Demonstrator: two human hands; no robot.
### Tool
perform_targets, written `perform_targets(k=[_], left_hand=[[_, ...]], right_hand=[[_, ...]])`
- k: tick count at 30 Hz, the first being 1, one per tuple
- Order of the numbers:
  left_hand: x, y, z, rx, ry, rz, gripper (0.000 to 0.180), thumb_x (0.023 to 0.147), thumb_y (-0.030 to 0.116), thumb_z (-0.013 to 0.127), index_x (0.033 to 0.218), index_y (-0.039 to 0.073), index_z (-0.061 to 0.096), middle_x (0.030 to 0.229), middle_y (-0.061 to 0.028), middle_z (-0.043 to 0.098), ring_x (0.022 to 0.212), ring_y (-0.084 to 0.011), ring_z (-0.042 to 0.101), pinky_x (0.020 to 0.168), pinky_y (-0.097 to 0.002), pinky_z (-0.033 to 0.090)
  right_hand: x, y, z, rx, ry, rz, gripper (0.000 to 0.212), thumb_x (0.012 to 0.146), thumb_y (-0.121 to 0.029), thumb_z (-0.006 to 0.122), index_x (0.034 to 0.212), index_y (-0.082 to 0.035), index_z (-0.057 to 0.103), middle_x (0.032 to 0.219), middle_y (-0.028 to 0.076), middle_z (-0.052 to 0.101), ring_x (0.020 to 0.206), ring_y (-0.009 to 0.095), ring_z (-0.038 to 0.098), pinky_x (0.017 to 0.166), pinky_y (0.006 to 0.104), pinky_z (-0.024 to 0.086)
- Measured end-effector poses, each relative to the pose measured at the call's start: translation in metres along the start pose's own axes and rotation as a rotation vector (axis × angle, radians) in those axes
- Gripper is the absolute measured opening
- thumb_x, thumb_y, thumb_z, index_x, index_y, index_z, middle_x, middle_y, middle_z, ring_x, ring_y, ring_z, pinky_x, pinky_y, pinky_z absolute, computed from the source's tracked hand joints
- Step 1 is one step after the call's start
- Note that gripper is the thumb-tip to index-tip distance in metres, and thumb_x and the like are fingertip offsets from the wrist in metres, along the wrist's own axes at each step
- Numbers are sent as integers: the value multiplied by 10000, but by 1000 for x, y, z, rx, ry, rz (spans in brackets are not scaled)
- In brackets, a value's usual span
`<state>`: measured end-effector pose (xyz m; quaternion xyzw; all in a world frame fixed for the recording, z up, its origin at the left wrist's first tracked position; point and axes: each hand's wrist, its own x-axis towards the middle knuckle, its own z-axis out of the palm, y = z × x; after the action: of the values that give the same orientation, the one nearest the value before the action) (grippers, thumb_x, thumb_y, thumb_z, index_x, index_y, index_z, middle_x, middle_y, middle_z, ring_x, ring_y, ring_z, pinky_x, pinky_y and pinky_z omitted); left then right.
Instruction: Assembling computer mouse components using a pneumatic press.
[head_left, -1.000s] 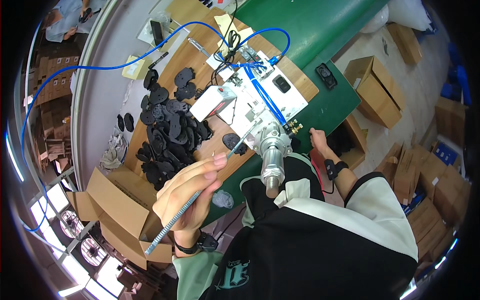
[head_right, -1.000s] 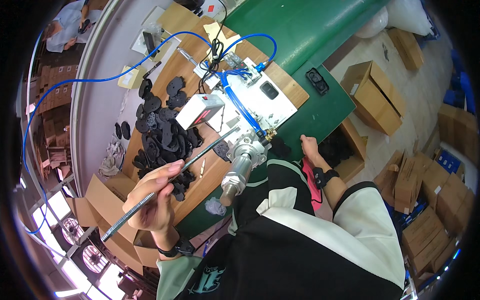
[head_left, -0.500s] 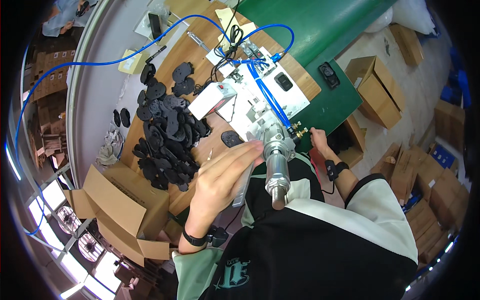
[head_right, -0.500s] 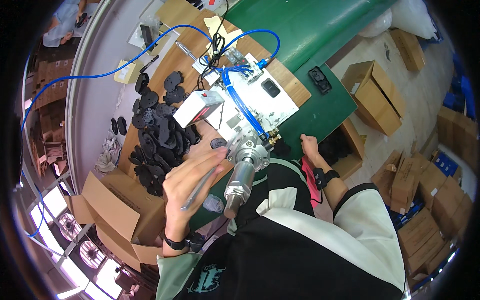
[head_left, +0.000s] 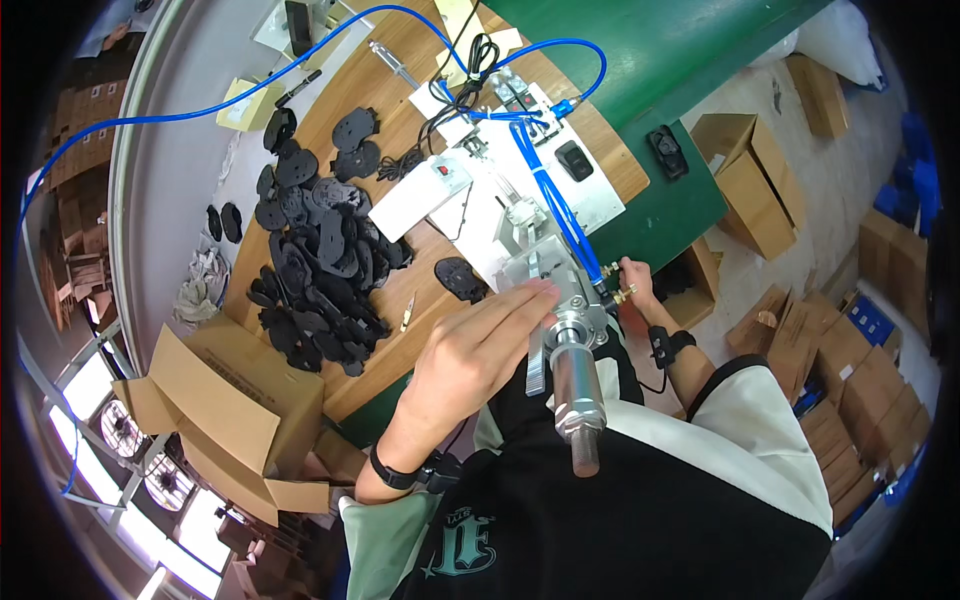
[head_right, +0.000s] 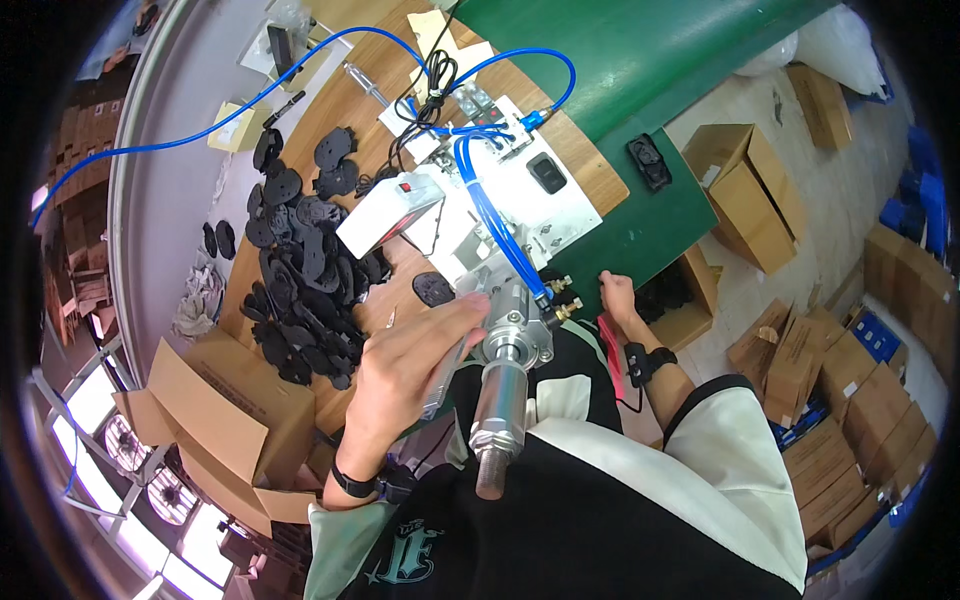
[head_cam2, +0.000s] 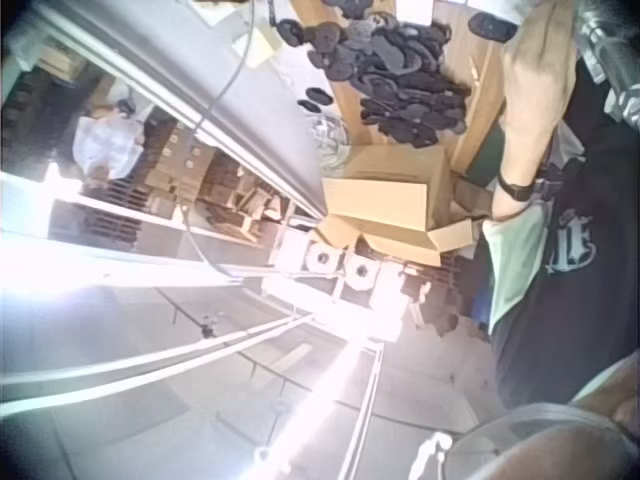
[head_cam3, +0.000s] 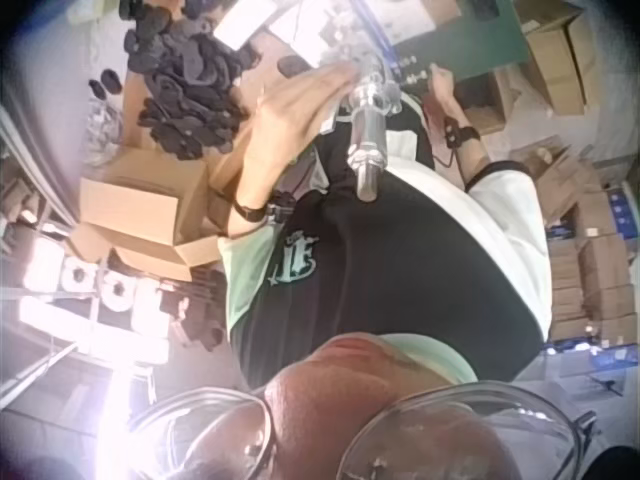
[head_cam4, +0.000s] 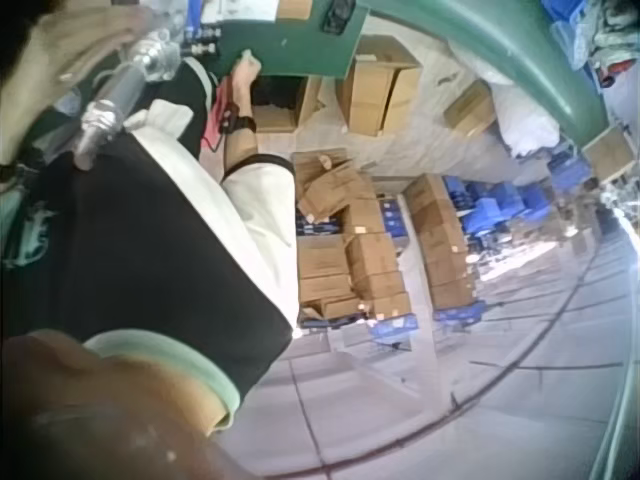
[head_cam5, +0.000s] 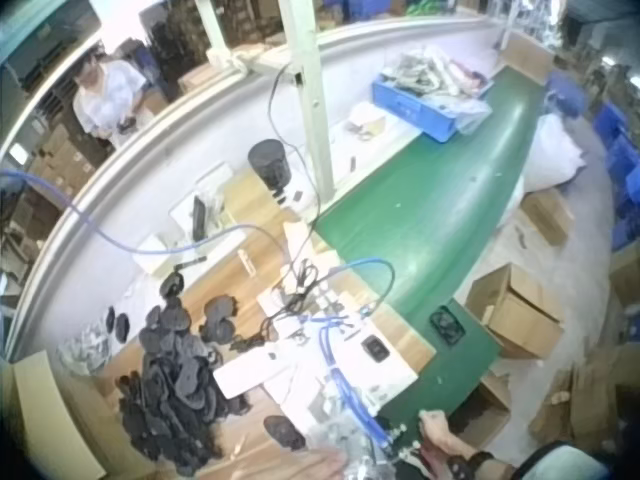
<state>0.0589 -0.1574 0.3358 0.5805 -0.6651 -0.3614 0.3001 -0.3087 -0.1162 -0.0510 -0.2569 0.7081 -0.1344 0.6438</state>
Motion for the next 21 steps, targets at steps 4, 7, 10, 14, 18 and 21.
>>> perform_targets(k=[4, 7, 10, 14, 18, 21], left_hand=[[4, 1, 0, -8, 20, -42, 339, 850, -19, 797, 1185, 0, 747, 1186, -147, 773, 1059, -314, 766, 863, -381, 622], [3, 1, 1, -3, 34, -19, 361, 834, -23, 808, 1189, 8, 752, 1194, -144, 769, 1047, -311, 767, 856, -374, 625], [1, 0, 4, 13, 29, 6, 379, 818, -23, 820, 1190, 11, 757, 1198, -141, 765, 1050, -307, 764, 857, -368, 629], [0, -2, 6, 7, 45, 21, 384, 813, -19, 827, 1190, 11, 759, 1200, -142, 763, 1063, -302, 761, 865, -366, 634], [0, -3, 8, -44, 45, 22, 337, 858, 1, 785, 1193, 6, 745, 1177, -160, 746, 1090, -322, 752, 915, -408, 637], [-3, -2, 8, -52, 44, -46, 365, 849, -30, 767, 1212, 9, 742, 1196, -163, 743, 1083, -327, 750, 912, -409, 637]], right_hand=[[-2, -3, 1, 10, -6, 28, 463, 1018, -255, 601, 588, -151, 464, 508, -58, 426, 385, 81, 366, 389, 297, 253], [-2, -3, 1, 22, 0, 54, 460, 1021, -256, 597, 591, -155, 467, 505, -60, 419, 381, 79, 359, 387, 297, 244], [-4, -5, 0, 15, -8, 48, 459, 1022, -254, 595, 592, -159, 466, 502, -62, 411, 380, 77, 352, 386, 298, 237], [-7, -9, 2, 8, -3, 46, 463, 1025, -252, 595, 592, -159, 461, 498, -61, 408, 377, 77, 347, 382, 298, 231], [-8, -10, 3, 6, 8, 32, 451, 1005, -252, 602, 589, -163, 451, 478, -51, 394, 359, 92, 340, 372, 310, 223], [-10, -12, 4, 9, 12, 38, 447, 991, -250, 605, 583, -168, 443, 469, -49, 387, 352, 97, 336, 368, 317, 218]])
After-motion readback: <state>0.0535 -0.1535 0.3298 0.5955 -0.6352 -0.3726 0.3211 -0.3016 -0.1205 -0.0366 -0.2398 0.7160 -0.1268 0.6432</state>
